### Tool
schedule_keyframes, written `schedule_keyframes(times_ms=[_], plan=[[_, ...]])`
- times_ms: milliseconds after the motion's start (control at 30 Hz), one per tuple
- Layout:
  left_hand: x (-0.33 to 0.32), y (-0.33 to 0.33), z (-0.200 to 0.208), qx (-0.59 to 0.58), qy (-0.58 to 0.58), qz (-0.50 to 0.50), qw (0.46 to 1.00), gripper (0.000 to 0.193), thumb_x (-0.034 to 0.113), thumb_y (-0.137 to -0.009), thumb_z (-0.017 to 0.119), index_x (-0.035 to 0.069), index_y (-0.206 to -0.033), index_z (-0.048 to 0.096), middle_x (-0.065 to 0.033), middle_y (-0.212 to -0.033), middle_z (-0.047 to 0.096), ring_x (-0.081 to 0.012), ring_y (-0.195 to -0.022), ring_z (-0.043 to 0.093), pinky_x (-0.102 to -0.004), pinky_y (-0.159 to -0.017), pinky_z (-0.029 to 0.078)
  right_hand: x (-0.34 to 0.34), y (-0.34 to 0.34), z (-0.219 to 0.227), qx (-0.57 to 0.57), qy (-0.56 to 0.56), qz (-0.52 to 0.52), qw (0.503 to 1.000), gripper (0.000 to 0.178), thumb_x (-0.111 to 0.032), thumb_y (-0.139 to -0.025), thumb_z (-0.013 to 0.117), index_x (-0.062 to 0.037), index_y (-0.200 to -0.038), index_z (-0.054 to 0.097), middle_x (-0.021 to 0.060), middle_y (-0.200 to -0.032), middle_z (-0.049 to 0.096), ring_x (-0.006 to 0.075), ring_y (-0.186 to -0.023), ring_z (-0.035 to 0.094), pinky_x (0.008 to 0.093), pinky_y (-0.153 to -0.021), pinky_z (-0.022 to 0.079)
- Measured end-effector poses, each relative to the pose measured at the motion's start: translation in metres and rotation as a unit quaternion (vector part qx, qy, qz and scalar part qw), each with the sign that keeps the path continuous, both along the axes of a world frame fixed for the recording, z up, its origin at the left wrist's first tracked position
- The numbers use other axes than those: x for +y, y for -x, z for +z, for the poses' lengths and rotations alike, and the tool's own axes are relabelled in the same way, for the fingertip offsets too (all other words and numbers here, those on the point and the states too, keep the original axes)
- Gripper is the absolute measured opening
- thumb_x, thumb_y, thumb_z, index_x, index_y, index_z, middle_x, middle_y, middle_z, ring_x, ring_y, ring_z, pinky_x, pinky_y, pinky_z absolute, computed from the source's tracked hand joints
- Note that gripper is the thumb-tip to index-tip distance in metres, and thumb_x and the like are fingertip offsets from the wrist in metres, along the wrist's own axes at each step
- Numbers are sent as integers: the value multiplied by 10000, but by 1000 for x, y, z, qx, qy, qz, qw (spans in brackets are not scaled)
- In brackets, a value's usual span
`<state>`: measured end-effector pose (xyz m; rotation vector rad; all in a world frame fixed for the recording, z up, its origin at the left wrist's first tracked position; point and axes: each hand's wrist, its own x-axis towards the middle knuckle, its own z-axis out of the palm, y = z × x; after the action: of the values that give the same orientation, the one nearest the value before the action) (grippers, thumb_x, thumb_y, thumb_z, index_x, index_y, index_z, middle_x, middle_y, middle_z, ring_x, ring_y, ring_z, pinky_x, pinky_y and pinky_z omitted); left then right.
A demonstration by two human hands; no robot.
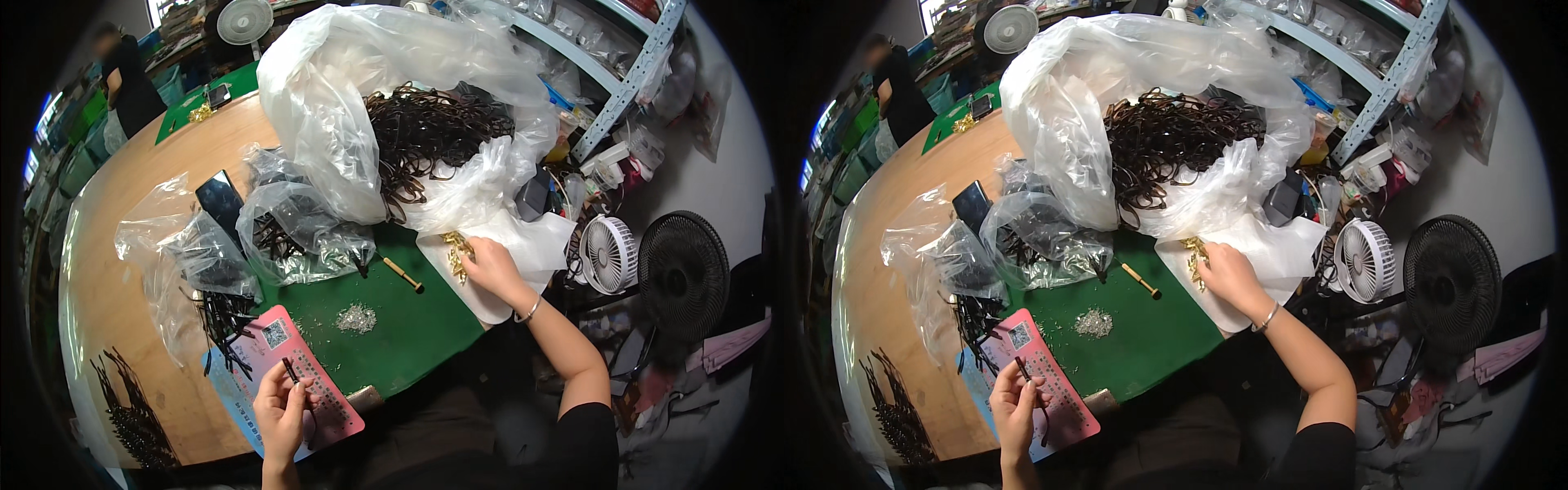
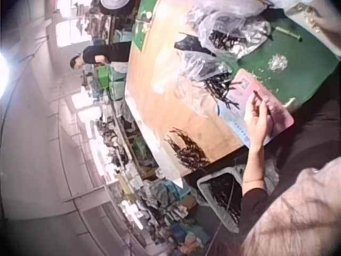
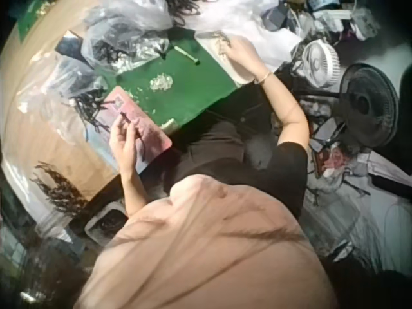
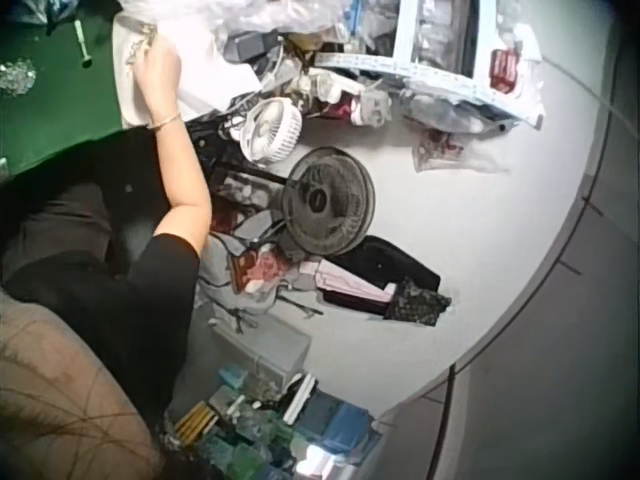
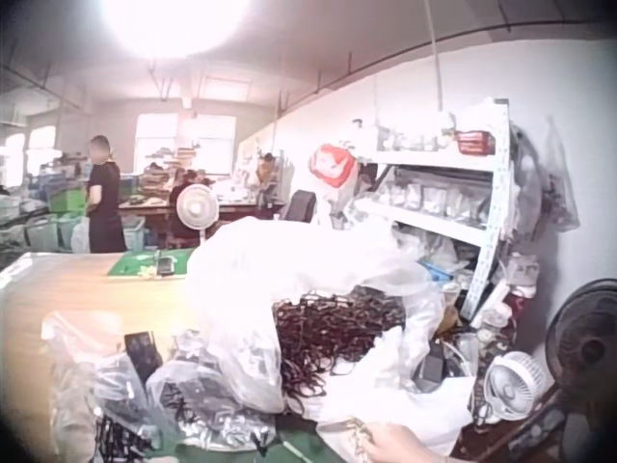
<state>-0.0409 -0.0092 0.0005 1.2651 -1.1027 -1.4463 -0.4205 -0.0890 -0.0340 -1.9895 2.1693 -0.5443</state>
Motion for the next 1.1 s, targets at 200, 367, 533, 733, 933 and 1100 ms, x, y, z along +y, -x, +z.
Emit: schedule_keyframes(times_ms=[200, 367, 533, 733, 933, 1100], plan=[[0, -5, -12, 12, 6, 11, 1000, 357, -47, -878, 491, -36, -1234, 462, -26, -795, 541, -90, -653, 564, -220, -594, 489, -24, -28, -20, -13, 8, 85, 996, 205, -201, -806, 541, 3, -827, 534, 218, -780, 585, 394, -752, 568, 472, -675, 461], [-70, -31, -17, -206, 195, 38, 958, 242, 66, -857, 534, -25, -1077, 573, -141, -849, 616, -182, -738, 623, -273, -624, 474, -9, -7, -25, -59, -9, 11, 998, 235, -187, -725, 631, 28, -792, 564, 197, -726, 612, 334, -700, 615, 396, -650, 484], [-158, -51, -24, -421, 327, 116, 838, 254, 79, -825, 524, -6, -1062, 559, -250, -1185, 507, -410, -997, 557, -414, -888, 457, -9, -19, -27, -79, -6, 14, 997, 208, -173, -737, 626, 24, -751, 561, 194, -717, 604, 352, -701, 601, 415, -646, 473], [-143, -37, -28, -450, 168, 16, 877, 261, 114, -822, 542, 30, -1067, 572, -204, -1071, 574, -368, -977, 571, -426, -860, 459, -3, -1, -33, 16, 25, 68, 997, 227, -165, -754, 639, 37, -795, 545, 261, -830, 567, 415, -817, 549, 468, -705, 448], [-92, -46, -16, -259, 196, -41, 945, 336, 108, -872, 537, -3, -1187, 500, -122, -875, 627, -157, -632, 619, -292, -610, 503, -19, 2, -18, 45, -119, 116, 985, 205, -164, -735, 632, 32, -746, 572, 231, -735, 599, 396, -733, 588, 467, -680, 469], [-32, -38, -4, -103, 80, -110, 985, 398, 91, -931, 471, 43, -1321, 406, -75, -866, 621, -77, -624, 580, -234, -567, 489, -16, -7, 0, 44, -22, 66, 997, 209, -160, -723, 625, 39, -773, 583, 237, -730, 607, 405, -709, 592, 464, -663, 470]])
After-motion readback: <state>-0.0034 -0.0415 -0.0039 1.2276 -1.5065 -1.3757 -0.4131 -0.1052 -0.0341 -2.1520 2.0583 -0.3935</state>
